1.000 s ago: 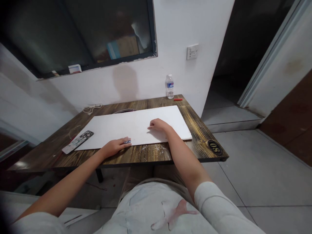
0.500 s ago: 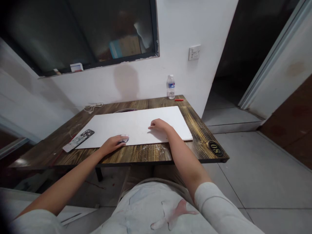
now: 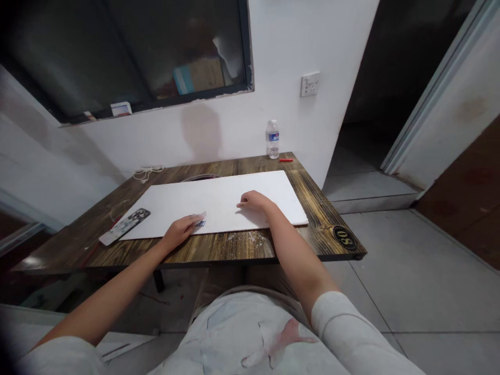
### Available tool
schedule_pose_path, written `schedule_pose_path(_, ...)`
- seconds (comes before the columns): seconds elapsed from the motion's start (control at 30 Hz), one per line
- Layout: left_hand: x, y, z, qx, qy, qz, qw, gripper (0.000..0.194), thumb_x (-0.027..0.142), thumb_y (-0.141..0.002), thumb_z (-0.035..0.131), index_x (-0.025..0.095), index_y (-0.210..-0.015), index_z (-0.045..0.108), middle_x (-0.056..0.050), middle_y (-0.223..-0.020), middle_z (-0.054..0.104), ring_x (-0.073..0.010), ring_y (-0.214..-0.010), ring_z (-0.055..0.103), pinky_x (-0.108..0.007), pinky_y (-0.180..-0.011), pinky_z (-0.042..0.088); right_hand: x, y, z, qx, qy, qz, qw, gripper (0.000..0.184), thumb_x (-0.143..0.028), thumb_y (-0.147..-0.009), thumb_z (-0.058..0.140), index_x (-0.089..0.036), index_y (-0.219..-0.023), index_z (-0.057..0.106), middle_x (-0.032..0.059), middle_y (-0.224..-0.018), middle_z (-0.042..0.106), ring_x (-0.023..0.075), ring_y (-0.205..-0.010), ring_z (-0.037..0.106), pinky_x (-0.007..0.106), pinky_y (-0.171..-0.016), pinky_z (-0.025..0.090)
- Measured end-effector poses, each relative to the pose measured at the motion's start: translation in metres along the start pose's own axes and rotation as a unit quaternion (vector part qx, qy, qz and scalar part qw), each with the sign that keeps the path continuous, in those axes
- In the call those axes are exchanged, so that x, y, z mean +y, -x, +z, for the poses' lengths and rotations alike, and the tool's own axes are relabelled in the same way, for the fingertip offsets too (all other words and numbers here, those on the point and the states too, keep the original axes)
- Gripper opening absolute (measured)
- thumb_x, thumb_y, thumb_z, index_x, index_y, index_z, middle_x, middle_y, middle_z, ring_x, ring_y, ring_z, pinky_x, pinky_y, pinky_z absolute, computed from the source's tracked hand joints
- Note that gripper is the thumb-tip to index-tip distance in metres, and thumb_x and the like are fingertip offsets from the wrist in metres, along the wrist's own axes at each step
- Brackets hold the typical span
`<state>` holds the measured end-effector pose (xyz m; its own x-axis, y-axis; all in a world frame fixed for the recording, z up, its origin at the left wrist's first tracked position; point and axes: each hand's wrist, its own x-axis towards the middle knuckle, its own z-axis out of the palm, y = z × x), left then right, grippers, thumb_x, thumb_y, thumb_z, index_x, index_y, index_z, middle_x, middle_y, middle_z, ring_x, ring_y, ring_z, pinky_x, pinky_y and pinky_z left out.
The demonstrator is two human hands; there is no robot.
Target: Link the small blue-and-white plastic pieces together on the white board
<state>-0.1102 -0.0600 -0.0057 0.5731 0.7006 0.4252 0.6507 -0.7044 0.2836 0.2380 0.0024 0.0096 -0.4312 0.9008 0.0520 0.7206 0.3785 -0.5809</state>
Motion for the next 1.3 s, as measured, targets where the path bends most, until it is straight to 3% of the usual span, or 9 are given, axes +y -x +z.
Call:
schedule_pose_path(0.17, 0.005, -0.005, -0.001, 0.019, 0.022, -0.043, 0.999, 0.039, 0.030, -0.093, 0.048, 0.025, -0.127, 0.065, -0.004, -0.131, 0.066, -0.0214, -0.121, 0.061, -0.041, -0.110, 0.045, 0.000, -0.001, 0.001, 0.003, 0.003, 0.000, 1.000, 0.024, -0.041, -0.086, 0.066, -0.019, -0.084, 0.072, 0.0072, -0.090, 0.073, 0.0175, -0.076, 0.060, 0.026, -0.063, 0.038)
schedule_pose_path(0.4, -0.005, -0.015, 0.003, 0.151, 0.059, -0.163, 0.973, 0.031, 0.026, -0.086, 0.056, 0.021, -0.110, 0.074, -0.007, -0.117, 0.073, -0.0236, -0.113, 0.065, -0.040, -0.109, 0.045, 0.000, -0.004, 0.003, 0.022, 0.011, -0.032, 0.999, 0.022, -0.038, -0.087, 0.067, -0.017, -0.084, 0.073, 0.0081, -0.087, 0.072, 0.0167, -0.074, 0.060, 0.026, -0.064, 0.038)
schedule_pose_path(0.53, -0.012, -0.021, 0.003, 0.248, 0.157, -0.280, 0.914, 0.025, 0.024, -0.080, 0.066, 0.018, -0.102, 0.077, -0.008, -0.110, 0.075, -0.0249, -0.109, 0.067, -0.043, -0.108, 0.046, -0.014, -0.010, 0.015, 0.063, 0.017, -0.111, 0.992, 0.016, -0.032, -0.085, 0.070, -0.016, -0.086, 0.072, 0.0089, -0.092, 0.071, 0.0188, -0.083, 0.061, 0.028, -0.075, 0.043)
schedule_pose_path(0.63, -0.012, -0.026, 0.002, 0.295, 0.249, -0.343, 0.856, 0.028, 0.021, -0.074, 0.075, 0.018, -0.101, 0.076, -0.009, -0.106, 0.075, -0.0245, -0.102, 0.070, -0.042, -0.098, 0.054, -0.037, -0.013, 0.037, 0.087, 0.000, -0.225, 0.970, 0.020, -0.031, -0.085, 0.071, -0.017, -0.099, 0.072, 0.0104, -0.104, 0.071, 0.0216, -0.098, 0.061, 0.033, -0.087, 0.045)
schedule_pose_path(0.77, -0.004, -0.035, 0.004, 0.314, 0.384, -0.395, 0.773, 0.033, 0.013, -0.073, 0.076, 0.014, -0.105, 0.074, -0.009, -0.092, 0.076, -0.0210, -0.082, 0.073, -0.037, -0.075, 0.063, -0.069, -0.014, 0.070, 0.037, 0.060, -0.317, 0.946, 0.044, -0.036, -0.080, 0.077, -0.018, -0.119, 0.067, 0.0136, -0.127, 0.065, 0.0267, -0.117, 0.058, 0.038, -0.099, 0.043)
schedule_pose_path(0.9, 0.006, -0.046, 0.006, 0.316, 0.459, -0.418, 0.718, 0.035, 0.007, -0.074, 0.074, 0.012, -0.108, 0.071, -0.009, -0.081, 0.075, -0.0195, -0.075, 0.074, -0.034, -0.068, 0.064, -0.083, -0.013, 0.084, -0.003, 0.113, -0.356, 0.928, 0.047, -0.042, -0.088, 0.068, -0.016, -0.127, 0.063, 0.0146, -0.137, 0.060, 0.0270, -0.125, 0.054, 0.038, -0.102, 0.040)
schedule_pose_path(1.03, 0.010, -0.056, 0.009, 0.308, 0.473, -0.424, 0.708, 0.039, 0.010, -0.072, 0.078, 0.013, -0.110, 0.070, -0.009, -0.082, 0.074, -0.0205, -0.076, 0.074, -0.034, -0.068, 0.064, -0.087, -0.007, 0.081, -0.001, 0.151, -0.348, 0.925, 0.041, -0.044, -0.089, 0.066, -0.019, -0.121, 0.066, 0.0116, -0.131, 0.065, 0.0263, -0.121, 0.055, 0.037, -0.094, 0.041)
schedule_pose_path(1.3, 0.013, -0.088, 0.028, 0.309, 0.497, -0.394, 0.709, 0.036, 0.009, -0.076, 0.075, 0.013, -0.111, 0.069, -0.009, -0.086, 0.075, -0.0190, -0.079, 0.074, -0.029, -0.068, 0.062, -0.099, 0.000, 0.084, 0.031, 0.220, -0.346, 0.911, 0.018, -0.031, -0.090, 0.063, -0.015, -0.096, 0.071, 0.0104, -0.098, 0.073, 0.0242, -0.098, 0.059, 0.034, -0.081, 0.037)
